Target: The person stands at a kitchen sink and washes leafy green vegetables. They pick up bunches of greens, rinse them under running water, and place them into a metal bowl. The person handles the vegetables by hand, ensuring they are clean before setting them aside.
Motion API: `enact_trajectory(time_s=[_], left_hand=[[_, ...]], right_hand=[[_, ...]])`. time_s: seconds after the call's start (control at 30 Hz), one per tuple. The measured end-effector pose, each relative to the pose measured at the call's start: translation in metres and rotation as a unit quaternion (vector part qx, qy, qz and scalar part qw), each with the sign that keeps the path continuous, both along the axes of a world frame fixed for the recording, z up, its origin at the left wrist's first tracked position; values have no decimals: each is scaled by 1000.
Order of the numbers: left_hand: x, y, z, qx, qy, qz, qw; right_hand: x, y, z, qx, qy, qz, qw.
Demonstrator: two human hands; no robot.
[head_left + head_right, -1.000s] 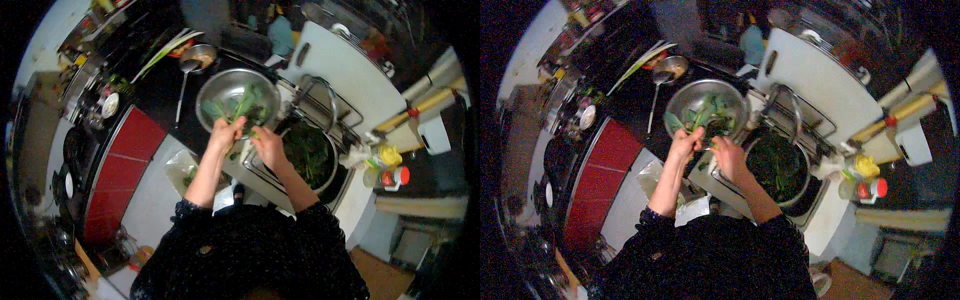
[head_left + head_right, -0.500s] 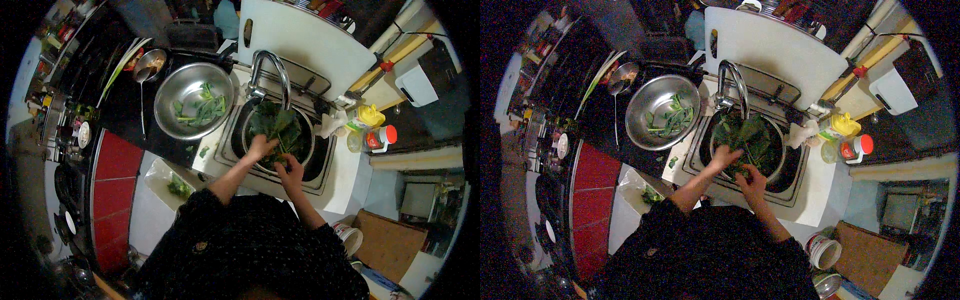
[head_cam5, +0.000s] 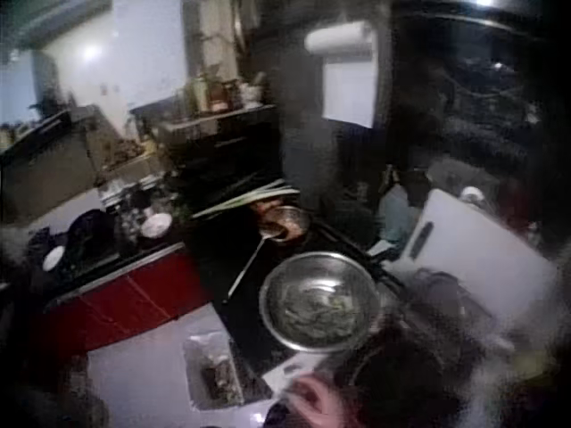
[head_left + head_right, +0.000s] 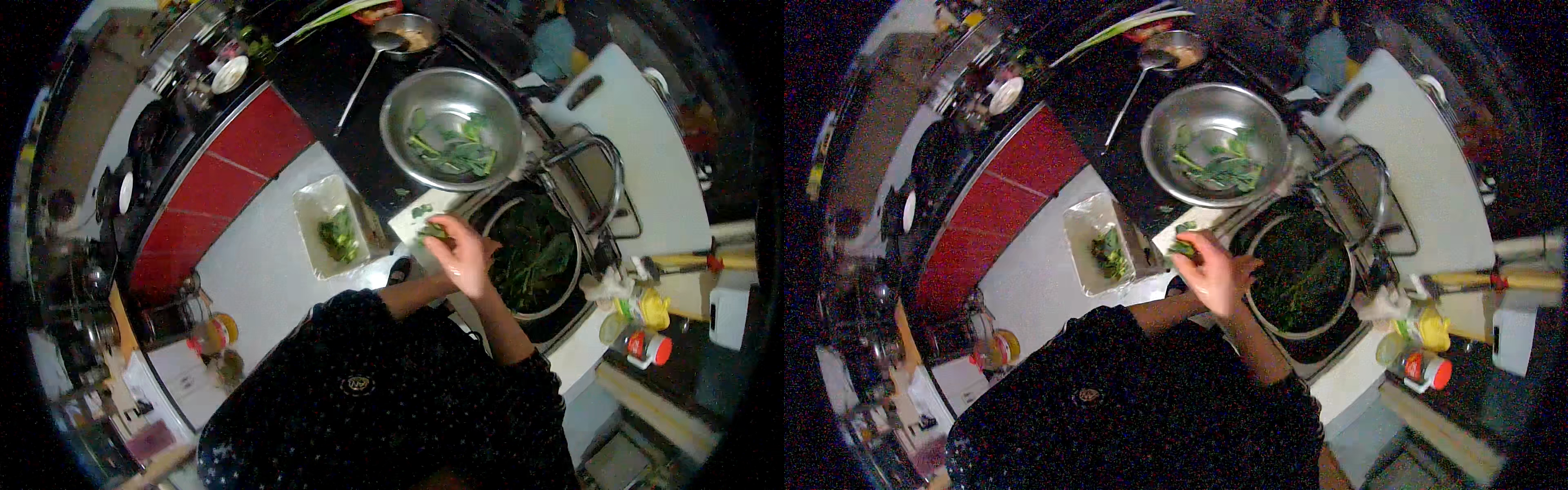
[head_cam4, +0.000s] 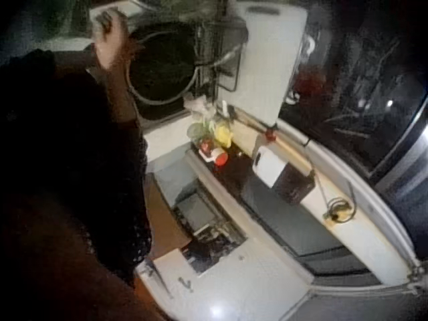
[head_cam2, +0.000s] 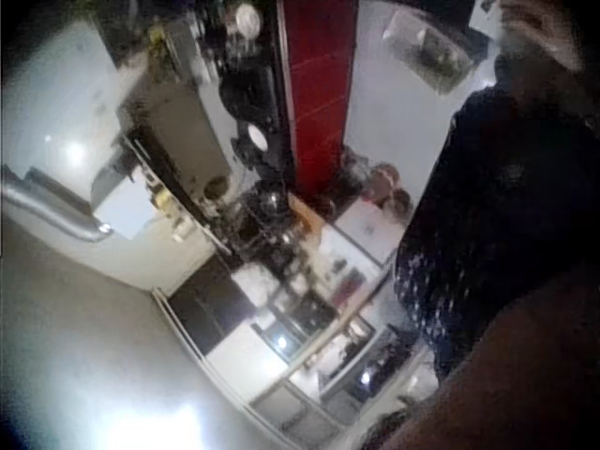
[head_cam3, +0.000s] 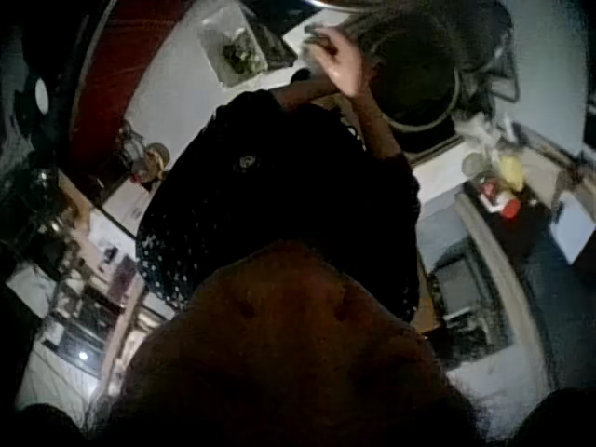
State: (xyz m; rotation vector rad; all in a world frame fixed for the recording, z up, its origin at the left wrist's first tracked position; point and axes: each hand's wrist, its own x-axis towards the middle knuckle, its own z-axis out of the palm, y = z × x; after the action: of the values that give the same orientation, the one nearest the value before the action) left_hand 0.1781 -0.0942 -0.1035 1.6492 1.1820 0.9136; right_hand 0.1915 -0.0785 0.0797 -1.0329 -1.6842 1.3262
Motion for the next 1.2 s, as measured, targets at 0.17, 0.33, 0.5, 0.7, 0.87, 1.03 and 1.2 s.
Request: enact_trajectory(time_s=[0.17, 0.33, 0.5, 0.7, 0.87, 1.03, 1.2], left_hand=[[-48, -9, -26, 91, -21, 145, 985], [-137, -18, 51, -1, 35, 107, 994], [-167, -24, 56, -12, 35, 129, 991], [-182, -21, 71, -33, 8, 117, 993], [-186, -10, 84, -40, 0, 132, 990], [-187, 4, 96, -64, -52, 164, 983], [-188, 36, 114, -50, -58, 193, 978]], right_hand=[[-88, 14, -19, 19, -33, 121, 992], [-69, 86, -38, 126, -140, -42, 981], [9, 201, -106, 272, -369, -142, 878], [40, 275, -172, 140, -559, -131, 807], [13, 293, -194, 61, -551, -237, 798], [1, 283, -173, 73, -437, -203, 873], [15, 264, -131, -19, -27, -155, 987]])
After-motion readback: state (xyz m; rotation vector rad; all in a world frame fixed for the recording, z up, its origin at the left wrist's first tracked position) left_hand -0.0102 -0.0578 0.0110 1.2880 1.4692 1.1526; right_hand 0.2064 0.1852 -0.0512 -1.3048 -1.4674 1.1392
